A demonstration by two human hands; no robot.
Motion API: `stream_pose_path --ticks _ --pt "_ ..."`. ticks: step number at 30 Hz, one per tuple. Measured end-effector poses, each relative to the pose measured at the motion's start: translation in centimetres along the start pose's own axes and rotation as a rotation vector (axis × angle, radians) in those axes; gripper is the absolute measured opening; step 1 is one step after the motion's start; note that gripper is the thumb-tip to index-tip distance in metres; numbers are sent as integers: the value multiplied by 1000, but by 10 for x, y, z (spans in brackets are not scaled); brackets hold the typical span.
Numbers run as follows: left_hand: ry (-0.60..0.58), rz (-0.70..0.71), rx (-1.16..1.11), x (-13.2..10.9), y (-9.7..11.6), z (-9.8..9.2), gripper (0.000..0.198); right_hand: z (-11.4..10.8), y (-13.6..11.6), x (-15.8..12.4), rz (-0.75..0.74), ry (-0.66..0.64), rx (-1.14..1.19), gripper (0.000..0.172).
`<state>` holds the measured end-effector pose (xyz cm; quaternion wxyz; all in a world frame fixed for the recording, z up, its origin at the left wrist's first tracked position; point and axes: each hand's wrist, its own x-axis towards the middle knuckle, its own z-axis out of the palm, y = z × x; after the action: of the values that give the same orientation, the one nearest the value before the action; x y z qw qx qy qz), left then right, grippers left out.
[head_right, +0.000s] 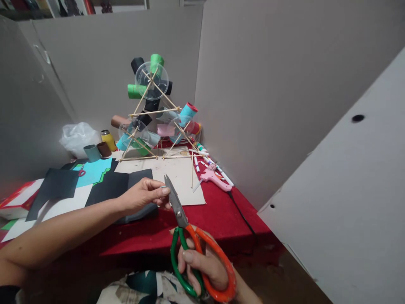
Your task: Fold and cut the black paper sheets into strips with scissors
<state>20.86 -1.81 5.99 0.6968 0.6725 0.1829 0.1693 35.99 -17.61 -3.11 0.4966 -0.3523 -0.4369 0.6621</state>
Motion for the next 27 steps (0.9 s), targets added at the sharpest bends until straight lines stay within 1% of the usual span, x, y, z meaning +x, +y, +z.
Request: stream_pose_path --ticks 3,6,7,9,11,13,15,17,19,20,22,23,25,27 --pt "30 12 -3 1 -6 -3 38 0 5 0 8 30 -34 47" --pt "24 26 -1 1 -13 -5 39 0 13 0 36 74 -72 55" --pt "20 30 1 0 -15 -6 39 1 16 1 44 86 -63 56" --pt "11 37 0 -2 -19 -6 40 1 22 2 55 90 -11 51" --pt "22 52 -24 -2 -21 -6 41 2 27 2 66 49 48 46" --pt "92 84 -83 -2 -21 -8 40 2 31 1 48 -24 79 44" --pt "205 128 -150 -3 -17 -12 39 1 36 -3 -11 -78 75 45" --pt "294 154 -156 -8 -11 -18 37 -1 41 -9 -77 -87 84 49" --pt "312 150 -77 -20 -2 -24 37 -4 43 -15 -102 -55 124 55" --pt "296 138 -14 -29 2 -25 38 -5 42 -18 -100 -41 149 57" --pt "214 103 134 -50 10 -25 40 -7 38 -24 -77 -7 175 58" --pt "141 70 215 -61 13 -23 35 -7 35 -26 -62 6 176 59" --pt "-57 -9 344 -84 17 -18 10 -7 30 -29 -38 41 171 62" --pt "-248 -119 462 -102 19 -13 44 -6 29 -30 -12 69 175 65"
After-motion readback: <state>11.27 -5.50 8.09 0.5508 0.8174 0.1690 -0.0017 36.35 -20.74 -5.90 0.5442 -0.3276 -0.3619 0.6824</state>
